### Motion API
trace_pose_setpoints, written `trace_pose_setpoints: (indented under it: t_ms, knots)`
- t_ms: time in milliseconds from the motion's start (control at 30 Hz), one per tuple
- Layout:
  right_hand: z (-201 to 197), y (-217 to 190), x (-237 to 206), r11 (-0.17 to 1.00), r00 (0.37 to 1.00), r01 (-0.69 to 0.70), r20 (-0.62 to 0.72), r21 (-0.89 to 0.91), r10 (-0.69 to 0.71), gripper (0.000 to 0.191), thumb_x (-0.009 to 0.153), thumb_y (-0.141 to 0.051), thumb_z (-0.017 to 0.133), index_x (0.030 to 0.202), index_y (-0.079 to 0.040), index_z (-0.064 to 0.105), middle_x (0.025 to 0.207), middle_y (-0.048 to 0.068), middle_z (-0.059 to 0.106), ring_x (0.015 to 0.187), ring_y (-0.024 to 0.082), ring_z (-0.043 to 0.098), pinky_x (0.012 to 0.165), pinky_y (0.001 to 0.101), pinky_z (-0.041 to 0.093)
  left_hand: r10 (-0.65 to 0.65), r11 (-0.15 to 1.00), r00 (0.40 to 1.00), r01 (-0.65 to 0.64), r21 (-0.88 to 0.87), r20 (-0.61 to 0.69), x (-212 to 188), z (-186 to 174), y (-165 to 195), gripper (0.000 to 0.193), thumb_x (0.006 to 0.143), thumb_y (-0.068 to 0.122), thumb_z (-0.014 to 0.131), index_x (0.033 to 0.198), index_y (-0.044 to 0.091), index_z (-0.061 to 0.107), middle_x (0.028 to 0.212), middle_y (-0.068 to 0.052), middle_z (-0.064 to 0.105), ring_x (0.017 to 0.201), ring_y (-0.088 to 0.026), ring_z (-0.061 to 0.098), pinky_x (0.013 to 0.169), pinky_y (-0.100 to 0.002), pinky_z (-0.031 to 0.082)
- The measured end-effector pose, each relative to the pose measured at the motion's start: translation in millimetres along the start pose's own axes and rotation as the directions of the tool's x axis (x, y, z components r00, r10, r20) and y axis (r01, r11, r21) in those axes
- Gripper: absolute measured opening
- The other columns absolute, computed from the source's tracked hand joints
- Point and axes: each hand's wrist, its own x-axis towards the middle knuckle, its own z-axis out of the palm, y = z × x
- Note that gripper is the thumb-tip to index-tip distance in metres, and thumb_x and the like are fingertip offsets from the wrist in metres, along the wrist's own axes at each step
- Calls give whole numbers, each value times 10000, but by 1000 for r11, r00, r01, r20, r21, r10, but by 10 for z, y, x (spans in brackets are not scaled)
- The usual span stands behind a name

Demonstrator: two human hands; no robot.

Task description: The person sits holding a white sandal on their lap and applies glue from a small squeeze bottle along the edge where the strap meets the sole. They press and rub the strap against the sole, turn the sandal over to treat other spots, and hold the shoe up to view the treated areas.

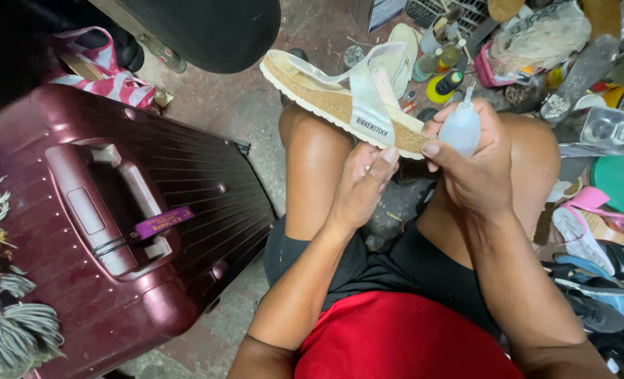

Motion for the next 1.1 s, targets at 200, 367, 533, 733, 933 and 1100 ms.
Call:
trace_pose_setpoints:
  t_ms: [200, 367, 533, 733, 933, 1100]
  knots:
    - [-53, 16, 52, 1000, 1000, 9, -4, -10, -9, 357, 946, 42, 797, 1185, -27, 541, 946, 117, 667, 709, 123, 609, 641, 211, 501, -26, 996, 1000, 27, 82, -17, 36, -52, -80, 329, 1055, 286, 582, 1218, 1, 592, 930, 71, 541, 784, -30, 387, 682, -241, 314]
    - [-70, -8, 92, 1000, 999, -12, -35, -5, 12, 368, 943, 41, 798, 1194, -28, 538, 950, 114, 671, 717, 123, 618, 627, 207, 504, -31, 995, 999, 33, 99, -24, 76, -59, -128, 334, 1056, 323, 603, 1168, 9, 596, 853, 79, 489, 752, -22, 354, 651, -227, 289]
    - [-70, 2, 107, 1000, 999, -14, -35, -7, 14, 371, 946, 43, 806, 1194, -24, 538, 956, 111, 676, 724, 124, 624, 623, 213, 505, -44, 989, 999, 47, 138, -27, 60, -113, -159, 337, 1056, 349, 610, 1083, 13, 611, 820, 81, 475, 734, -25, 349, 636, -225, 278]
    - [-56, 18, 101, 999, 1000, -16, -12, -28, 16, 376, 950, 34, 817, 1196, -22, 538, 961, 112, 676, 739, 127, 628, 635, 219, 514, -47, 992, 998, 50, 119, -29, 10, -165, -176, 335, 1064, 372, 608, 974, 51, 567, 784, 72, 457, 678, -23, 362, 590, -225, 275]
    - [-91, -13, 98, 999, 999, -47, 13, 27, 47, 390, 926, 31, 817, 1195, -18, 539, 963, 123, 678, 748, 137, 640, 624, 216, 516, -164, 985, 986, 162, -56, -31, -36, -212, -38, 364, 1029, 405, 554, 1068, 42, 560, 776, 31, 482, 597, -22, 386, 476, -194, 293]
    - [-188, -30, 42, 998, 998, -62, 19, 31, 61, 382, 920, 37, 817, 1193, -4, 552, 952, 141, 682, 744, 147, 645, 622, 220, 522, -163, 978, 982, 148, -150, -95, -121, -273, 97, 389, 1042, 415, 498, 1077, 33, 560, 800, -4, 514, 613, -44, 417, 490, -204, 312]
